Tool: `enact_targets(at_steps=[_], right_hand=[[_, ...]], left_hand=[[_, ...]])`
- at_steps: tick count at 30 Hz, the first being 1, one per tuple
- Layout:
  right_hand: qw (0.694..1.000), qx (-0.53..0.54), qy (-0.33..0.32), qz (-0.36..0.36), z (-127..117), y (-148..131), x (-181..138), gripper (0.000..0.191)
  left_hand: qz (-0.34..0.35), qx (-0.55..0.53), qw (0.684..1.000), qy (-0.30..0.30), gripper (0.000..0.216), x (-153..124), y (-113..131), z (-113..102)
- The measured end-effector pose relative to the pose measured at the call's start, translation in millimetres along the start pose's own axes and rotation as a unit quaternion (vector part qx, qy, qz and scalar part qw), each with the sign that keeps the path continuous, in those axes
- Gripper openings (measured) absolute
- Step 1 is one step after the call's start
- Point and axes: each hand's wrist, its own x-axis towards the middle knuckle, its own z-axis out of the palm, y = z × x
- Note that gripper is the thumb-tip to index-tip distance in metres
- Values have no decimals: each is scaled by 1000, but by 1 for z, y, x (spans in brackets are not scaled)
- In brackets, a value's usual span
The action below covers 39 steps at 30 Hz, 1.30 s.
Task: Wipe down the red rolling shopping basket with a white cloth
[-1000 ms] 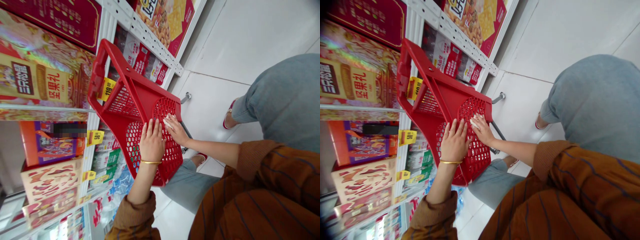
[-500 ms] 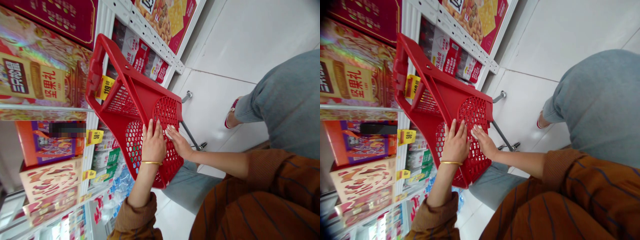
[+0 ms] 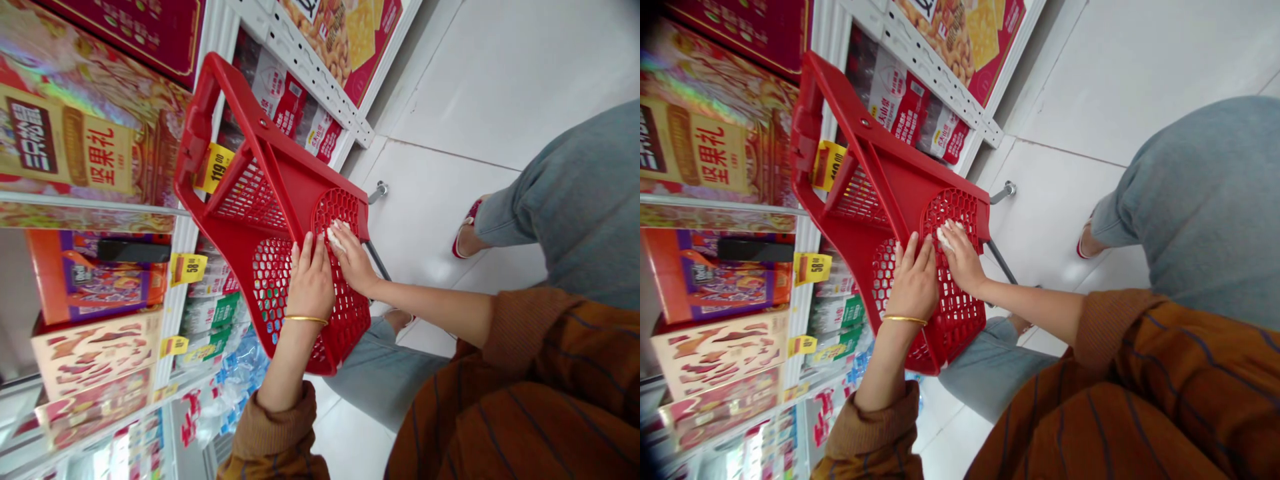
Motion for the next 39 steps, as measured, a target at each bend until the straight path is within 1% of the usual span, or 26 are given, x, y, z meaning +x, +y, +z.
enact_targets(at_steps=[2,4,19,24,27,29,30,32,34,35,37,39], right_hand=[[1000,-1,-12,-8,6,1,6,43],[1000,2,-20,-13,8,3,3,44],[996,13,-72,-48,-1,-1,-32,54],[991,25,-114,-59,-13,-4,-56,59],[986,37,-144,-77,-24,-6,-63,54],[987,39,-135,-75,-29,-9,-56,47],[990,37,-118,-67,-30,-11,-49,45],[997,23,-66,-45,-26,-14,-27,41],[999,11,-19,-25,-16,-16,-2,41],[1000,7,-9,-18,-11,-16,9,41],[1000,4,-13,-21,0,-14,24,41],[999,5,-20,-31,8,-13,26,42]], left_hand=[[-4,-6,1000,3,52,0,0,1],[-10,-10,1000,5,52,0,1,2],[-21,-4,1000,11,50,1,2,3],[-21,9,1000,21,48,0,2,3],[-23,10,999,33,49,-2,2,0],[-32,8,999,41,51,-5,2,-2],[-38,8,998,44,52,-6,2,-2],[-45,9,998,46,54,-9,2,-4],[-43,7,998,46,54,-10,1,-3],[-40,4,998,46,54,-10,1,-3],[-30,-7,998,49,53,-10,0,-1],[-22,-24,998,56,52,-9,-1,3]])
